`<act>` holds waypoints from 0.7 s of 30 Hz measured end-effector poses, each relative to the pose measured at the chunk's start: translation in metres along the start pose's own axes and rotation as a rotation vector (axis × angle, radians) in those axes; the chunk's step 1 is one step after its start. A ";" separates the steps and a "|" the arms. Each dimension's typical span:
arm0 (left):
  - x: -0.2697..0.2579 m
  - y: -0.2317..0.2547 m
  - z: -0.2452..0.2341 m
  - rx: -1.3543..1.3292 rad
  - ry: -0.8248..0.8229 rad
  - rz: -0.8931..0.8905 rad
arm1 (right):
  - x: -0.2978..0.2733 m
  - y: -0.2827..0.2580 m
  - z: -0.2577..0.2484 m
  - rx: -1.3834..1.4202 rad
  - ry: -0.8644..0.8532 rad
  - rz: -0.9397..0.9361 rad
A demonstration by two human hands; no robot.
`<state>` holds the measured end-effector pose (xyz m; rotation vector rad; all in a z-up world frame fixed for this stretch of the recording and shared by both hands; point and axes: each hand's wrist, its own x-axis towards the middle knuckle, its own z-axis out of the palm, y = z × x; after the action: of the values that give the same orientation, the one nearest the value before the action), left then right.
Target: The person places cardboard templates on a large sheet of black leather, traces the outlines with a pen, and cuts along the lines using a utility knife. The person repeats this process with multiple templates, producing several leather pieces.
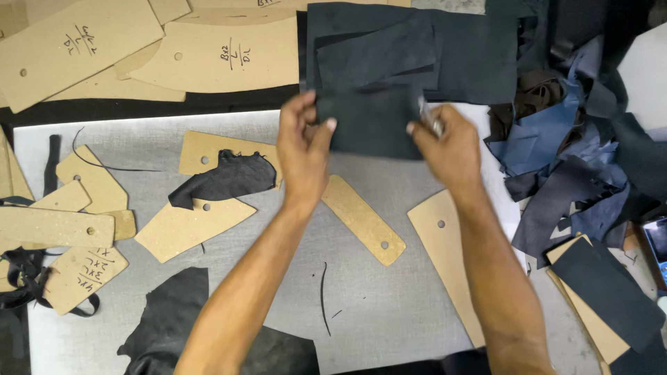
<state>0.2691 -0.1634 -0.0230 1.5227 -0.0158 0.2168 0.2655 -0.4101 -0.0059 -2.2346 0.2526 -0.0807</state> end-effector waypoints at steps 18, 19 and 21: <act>-0.118 0.074 -0.284 1.469 -0.212 -0.158 | -0.404 0.095 0.053 0.402 -0.478 0.673; -0.120 0.068 -0.287 1.496 -0.226 -0.181 | -0.424 0.087 0.064 0.359 -0.535 0.719; -0.132 0.053 -0.273 0.799 -0.152 -0.340 | -0.441 0.067 0.061 0.339 -0.584 0.549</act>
<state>0.0977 0.0913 -0.0043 2.3000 0.2320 -0.1962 -0.1670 -0.3122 -0.0833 -1.6957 0.4756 0.7550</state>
